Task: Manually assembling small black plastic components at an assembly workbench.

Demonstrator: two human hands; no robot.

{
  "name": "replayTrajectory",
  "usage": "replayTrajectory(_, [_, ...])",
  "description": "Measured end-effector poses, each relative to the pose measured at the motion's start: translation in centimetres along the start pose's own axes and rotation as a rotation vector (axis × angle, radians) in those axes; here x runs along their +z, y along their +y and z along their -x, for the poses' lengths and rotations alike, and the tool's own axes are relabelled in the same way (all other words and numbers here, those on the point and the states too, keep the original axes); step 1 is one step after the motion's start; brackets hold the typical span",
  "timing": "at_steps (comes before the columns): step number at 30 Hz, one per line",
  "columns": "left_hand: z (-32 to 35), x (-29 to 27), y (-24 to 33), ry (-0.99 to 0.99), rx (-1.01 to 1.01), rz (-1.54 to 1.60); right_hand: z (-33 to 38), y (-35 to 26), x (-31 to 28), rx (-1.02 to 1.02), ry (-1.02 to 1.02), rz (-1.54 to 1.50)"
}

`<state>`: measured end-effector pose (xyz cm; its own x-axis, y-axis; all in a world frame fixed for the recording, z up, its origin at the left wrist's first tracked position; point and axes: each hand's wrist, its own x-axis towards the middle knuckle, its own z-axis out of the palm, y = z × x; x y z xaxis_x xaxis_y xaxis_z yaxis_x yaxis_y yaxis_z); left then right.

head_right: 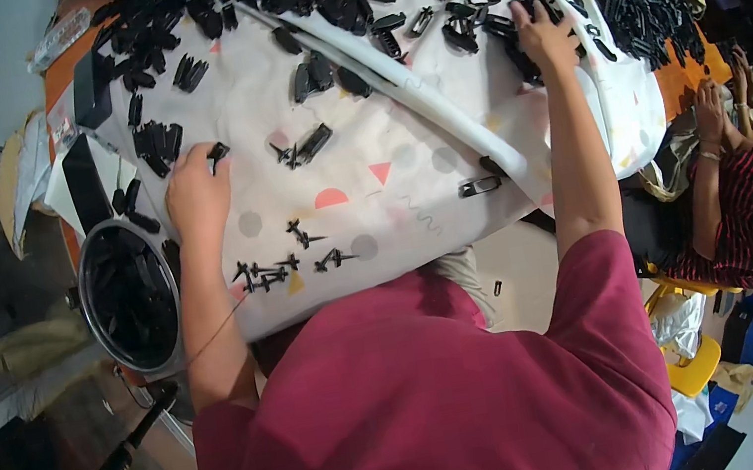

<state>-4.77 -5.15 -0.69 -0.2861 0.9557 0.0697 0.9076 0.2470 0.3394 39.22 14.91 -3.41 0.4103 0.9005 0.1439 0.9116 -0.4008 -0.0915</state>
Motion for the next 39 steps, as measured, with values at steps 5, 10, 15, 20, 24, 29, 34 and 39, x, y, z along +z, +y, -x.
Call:
replayTrajectory(5, [0.4,-1.1,-0.1,0.067,-0.006,-0.010,2.7,-6.7,-1.5,-0.201,-0.056,-0.220])
replayTrajectory(10, [0.0,0.9,-1.0,0.080,0.048,0.049,9.3,-12.8,-0.9,-0.585,-0.120,-0.493])
replayTrajectory(15, [0.4,0.5,-0.7,0.043,0.034,0.028,15.1,-14.6,-5.6,-0.870,-0.376,-0.748])
replayTrajectory(20, [-0.2,-1.3,0.4,-0.021,0.081,-0.131,14.0,-14.1,-7.6,-1.043,-0.200,-0.716])
replayTrajectory(24, [-3.6,-3.2,3.0,-0.033,-0.029,-0.102,0.9,-12.1,-7.0,-0.666,-0.058,-0.861])
replayTrajectory(29, [-14.6,-1.0,12.0,0.136,0.400,0.287,-17.4,-5.5,-0.1,-0.354,0.205,-0.680])
replayTrajectory(34, [-25.2,1.7,21.5,0.002,0.851,0.090,-23.4,-10.1,0.2,-0.305,0.029,-0.613])
replayTrajectory(39, [-30.9,5.4,27.8,-0.137,0.836,0.095,-24.0,-15.3,-2.0,-0.409,0.301,-0.385])
